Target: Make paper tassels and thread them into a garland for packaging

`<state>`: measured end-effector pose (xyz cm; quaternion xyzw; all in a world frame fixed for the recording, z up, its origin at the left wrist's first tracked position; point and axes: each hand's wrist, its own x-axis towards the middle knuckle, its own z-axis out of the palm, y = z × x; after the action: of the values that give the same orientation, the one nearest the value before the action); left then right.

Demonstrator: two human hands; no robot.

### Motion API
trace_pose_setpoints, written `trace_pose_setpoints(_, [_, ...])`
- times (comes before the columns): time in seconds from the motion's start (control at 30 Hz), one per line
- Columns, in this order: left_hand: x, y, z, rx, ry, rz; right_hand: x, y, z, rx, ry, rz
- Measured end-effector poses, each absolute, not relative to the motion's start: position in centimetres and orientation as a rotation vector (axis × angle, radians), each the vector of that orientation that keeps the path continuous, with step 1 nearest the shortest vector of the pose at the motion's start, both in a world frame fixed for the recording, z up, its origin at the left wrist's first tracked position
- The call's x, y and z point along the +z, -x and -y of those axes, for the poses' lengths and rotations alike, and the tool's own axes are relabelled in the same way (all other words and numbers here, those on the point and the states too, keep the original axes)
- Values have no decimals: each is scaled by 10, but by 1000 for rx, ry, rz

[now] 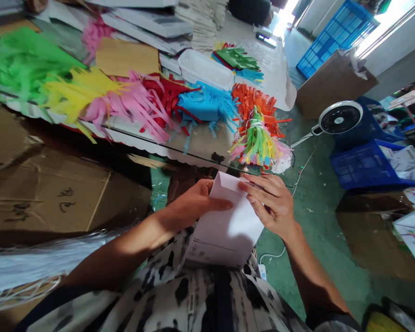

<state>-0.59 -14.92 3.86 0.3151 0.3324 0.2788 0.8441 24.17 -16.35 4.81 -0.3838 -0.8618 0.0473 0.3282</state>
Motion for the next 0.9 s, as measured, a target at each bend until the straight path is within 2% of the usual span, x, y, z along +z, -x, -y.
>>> trace_pose_setpoints(0.53, [30, 9, 152, 577, -606, -690, 49, -242, 170, -9, 1150, 2332])
trace_pose_setpoints(0.77, [34, 10, 160, 564, -616, -677, 56, -230, 171, 387, 1145, 2136])
trace_pose_setpoints(0.9, [38, 12, 163, 570, -654, -710, 60, -225, 173, 474, 1210, 2031])
